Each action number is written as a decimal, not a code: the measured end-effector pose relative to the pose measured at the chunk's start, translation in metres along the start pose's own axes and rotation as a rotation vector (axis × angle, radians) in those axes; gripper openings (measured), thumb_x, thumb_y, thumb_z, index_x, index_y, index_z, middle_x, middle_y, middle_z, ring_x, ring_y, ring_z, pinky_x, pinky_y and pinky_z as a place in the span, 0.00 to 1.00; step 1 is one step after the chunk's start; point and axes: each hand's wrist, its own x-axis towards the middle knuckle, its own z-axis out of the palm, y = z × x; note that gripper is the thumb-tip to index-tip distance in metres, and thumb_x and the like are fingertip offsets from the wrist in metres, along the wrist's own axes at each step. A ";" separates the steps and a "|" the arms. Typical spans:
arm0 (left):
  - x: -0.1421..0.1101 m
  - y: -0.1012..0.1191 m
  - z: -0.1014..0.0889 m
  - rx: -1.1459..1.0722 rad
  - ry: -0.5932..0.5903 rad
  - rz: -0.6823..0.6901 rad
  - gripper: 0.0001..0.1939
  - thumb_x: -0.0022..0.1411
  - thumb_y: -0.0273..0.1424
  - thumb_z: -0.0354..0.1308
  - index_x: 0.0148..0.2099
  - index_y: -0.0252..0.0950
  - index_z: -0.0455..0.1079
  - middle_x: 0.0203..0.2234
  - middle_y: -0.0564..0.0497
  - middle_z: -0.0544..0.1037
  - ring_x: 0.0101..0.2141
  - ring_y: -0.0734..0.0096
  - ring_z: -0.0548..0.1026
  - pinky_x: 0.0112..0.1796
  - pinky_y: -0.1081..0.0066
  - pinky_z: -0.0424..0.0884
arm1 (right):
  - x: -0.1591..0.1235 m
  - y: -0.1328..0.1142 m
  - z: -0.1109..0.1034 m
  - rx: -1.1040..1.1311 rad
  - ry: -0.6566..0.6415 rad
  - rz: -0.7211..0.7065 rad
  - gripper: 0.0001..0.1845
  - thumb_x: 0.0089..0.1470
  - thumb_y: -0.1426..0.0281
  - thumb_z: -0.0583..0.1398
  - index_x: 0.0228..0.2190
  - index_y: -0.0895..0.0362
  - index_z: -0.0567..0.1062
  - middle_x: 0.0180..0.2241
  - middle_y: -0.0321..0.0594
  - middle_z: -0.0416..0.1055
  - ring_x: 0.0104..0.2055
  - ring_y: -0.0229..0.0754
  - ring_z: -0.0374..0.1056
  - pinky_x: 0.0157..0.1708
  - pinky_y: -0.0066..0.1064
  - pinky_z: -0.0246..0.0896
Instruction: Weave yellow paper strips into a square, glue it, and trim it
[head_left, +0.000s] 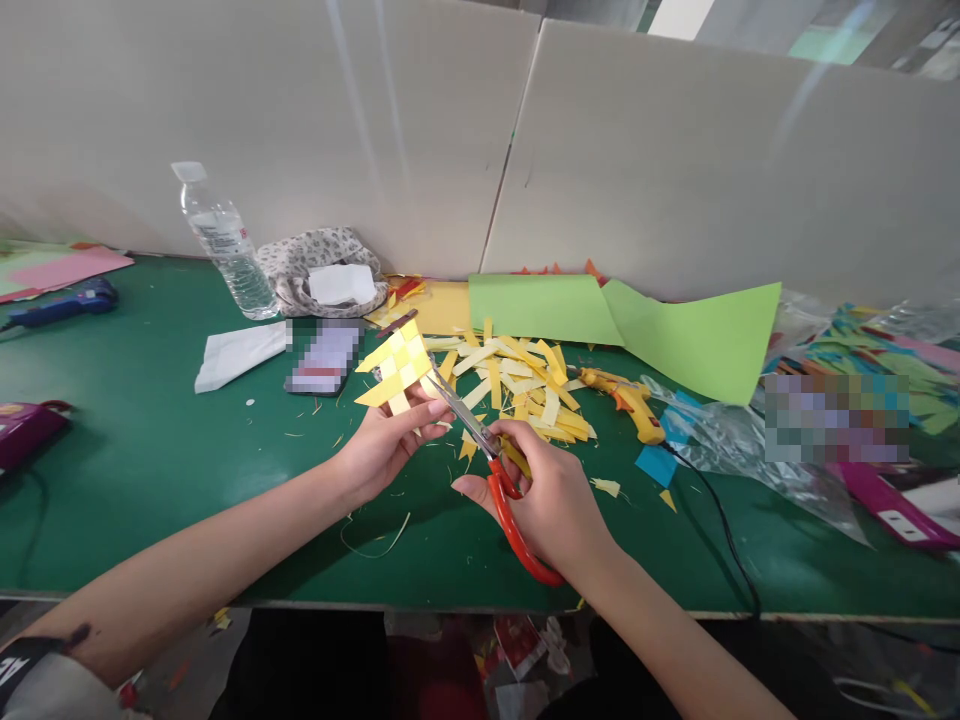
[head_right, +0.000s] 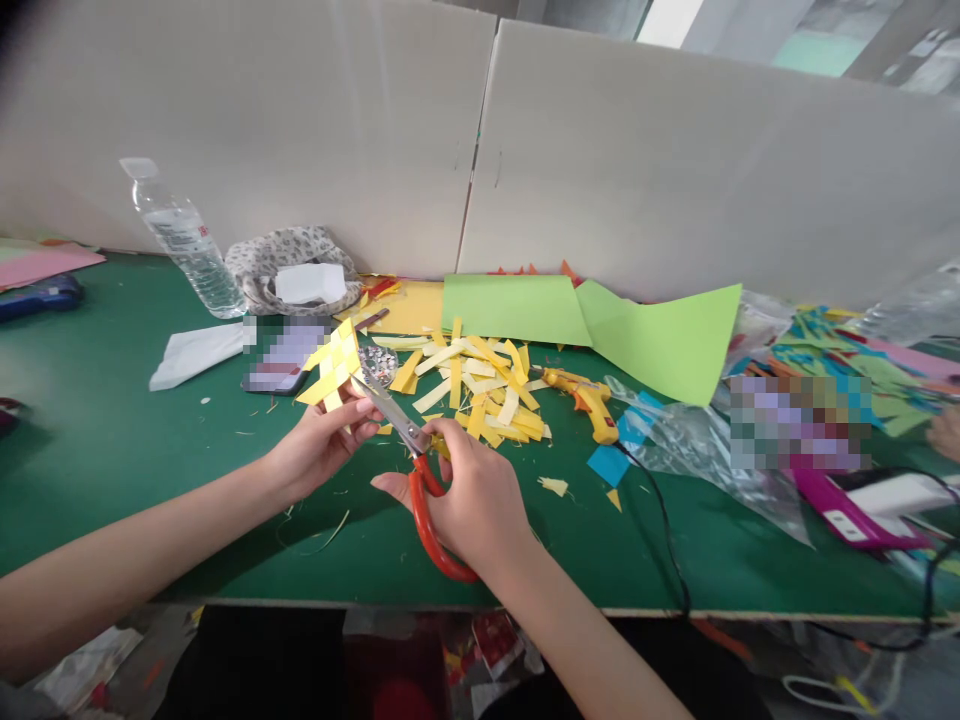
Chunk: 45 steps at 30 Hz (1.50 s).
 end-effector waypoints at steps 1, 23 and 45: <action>0.000 0.000 0.000 -0.001 -0.003 -0.001 0.07 0.47 0.27 0.67 0.31 0.33 0.72 0.25 0.55 0.75 0.29 0.79 0.75 0.30 0.83 0.72 | 0.000 0.000 0.000 0.002 0.008 -0.009 0.22 0.42 0.53 0.62 0.35 0.55 0.67 0.15 0.26 0.52 0.17 0.33 0.50 0.18 0.25 0.48; -0.001 0.004 -0.001 -0.020 -0.022 0.007 0.09 0.49 0.32 0.65 0.33 0.34 0.73 0.25 0.53 0.75 0.29 0.76 0.74 0.28 0.80 0.73 | -0.002 0.003 0.003 -0.022 0.115 -0.128 0.26 0.42 0.48 0.61 0.34 0.57 0.69 0.16 0.30 0.60 0.16 0.33 0.54 0.18 0.25 0.53; -0.006 -0.001 0.007 0.087 0.061 0.047 0.08 0.46 0.31 0.67 0.29 0.34 0.73 0.25 0.53 0.75 0.28 0.75 0.73 0.28 0.78 0.70 | -0.001 0.003 0.010 -0.098 0.129 -0.110 0.28 0.45 0.49 0.59 0.39 0.59 0.68 0.22 0.36 0.69 0.21 0.37 0.64 0.22 0.27 0.57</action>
